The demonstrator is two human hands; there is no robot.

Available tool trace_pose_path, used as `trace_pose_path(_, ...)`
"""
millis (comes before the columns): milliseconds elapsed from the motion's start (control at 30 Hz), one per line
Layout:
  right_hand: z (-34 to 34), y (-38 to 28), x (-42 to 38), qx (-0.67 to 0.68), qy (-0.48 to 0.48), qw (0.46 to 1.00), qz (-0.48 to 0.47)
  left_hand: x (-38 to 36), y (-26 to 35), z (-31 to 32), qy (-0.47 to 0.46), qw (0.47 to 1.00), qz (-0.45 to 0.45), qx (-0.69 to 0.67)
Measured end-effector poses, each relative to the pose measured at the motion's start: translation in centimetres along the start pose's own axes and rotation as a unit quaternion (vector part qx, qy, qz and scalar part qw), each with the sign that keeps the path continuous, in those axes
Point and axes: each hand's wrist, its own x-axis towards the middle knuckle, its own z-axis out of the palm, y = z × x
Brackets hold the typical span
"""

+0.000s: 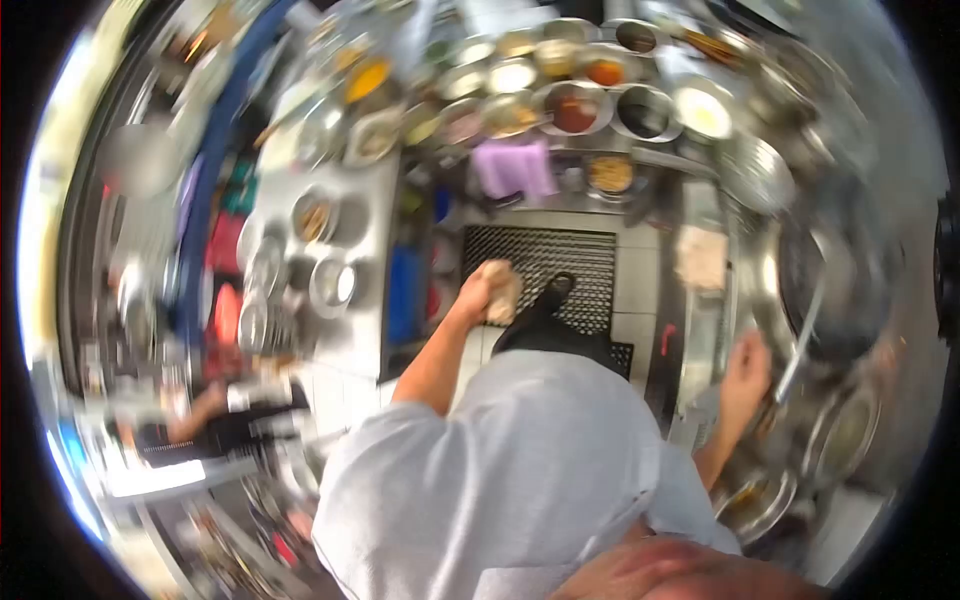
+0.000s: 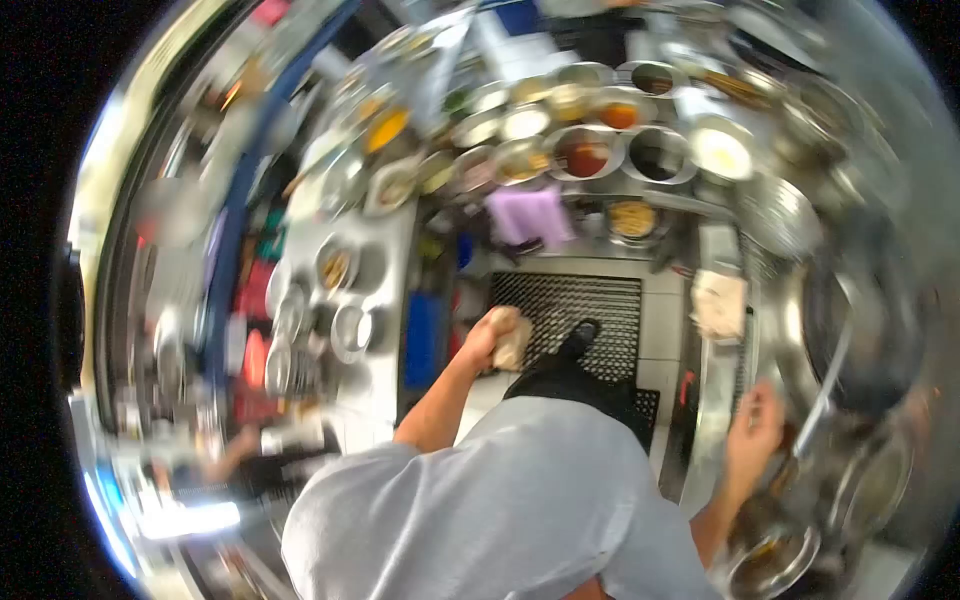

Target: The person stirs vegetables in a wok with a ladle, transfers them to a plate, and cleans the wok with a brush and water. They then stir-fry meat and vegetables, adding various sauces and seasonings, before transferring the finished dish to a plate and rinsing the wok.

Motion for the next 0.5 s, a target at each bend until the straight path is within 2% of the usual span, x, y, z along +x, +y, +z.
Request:
trace_pose_path(33,4.2,2.5,-1.1,0.171,-0.118,0.975,0.075,-0.3,0.5,-1.0,0.008,0.999,0.007,-0.05)
trace_pose_path(100,13.0,12.5,-3.1,0.023,-0.297,0.945,0.135,-2.0,2.0,-2.5,0.068,0.991,0.026,-0.111)
trace_pose_path(133,15.1,12.9,-3.6,-0.26,-0.354,0.897,0.054,-2.4,2.6,-3.0,0.109,0.982,0.033,-0.151)
trace_pose_path(167,16.6,15.3,-5.5,-0.258,-0.292,0.918,0.067,-2.3,2.3,-5.1,0.141,0.974,0.036,-0.173)
trace_pose_path(200,18.9,21.5,-6.2,-0.274,-0.298,0.911,0.078,-3.5,3.3,-6.3,0.168,0.957,0.021,-0.235)
trace_pose_path(233,19.9,27.1,-6.2,-0.264,-0.386,0.873,0.135,-4.2,4.8,-7.5,0.192,0.936,0.011,-0.295)
trace_pose_path(267,20.6,30.0,-6.0,-0.255,-0.47,0.823,0.191,-4.4,5.2,-9.6,0.203,0.926,0.02,-0.318)
trace_pose_path(333,21.5,26.8,-5.2,-0.25,-0.474,0.823,0.192,-3.3,4.7,-14.9,0.167,0.912,0.062,-0.37)
trace_pose_path(367,22.3,26.0,-4.5,-0.24,-0.471,0.824,0.205,-4.8,6.5,-15.2,0.154,0.906,0.087,-0.384)
trace_pose_path(500,24.2,23.8,-3.0,-0.197,-0.454,0.825,0.274,-2.8,8.1,-19.6,0.187,0.889,0.159,-0.385)
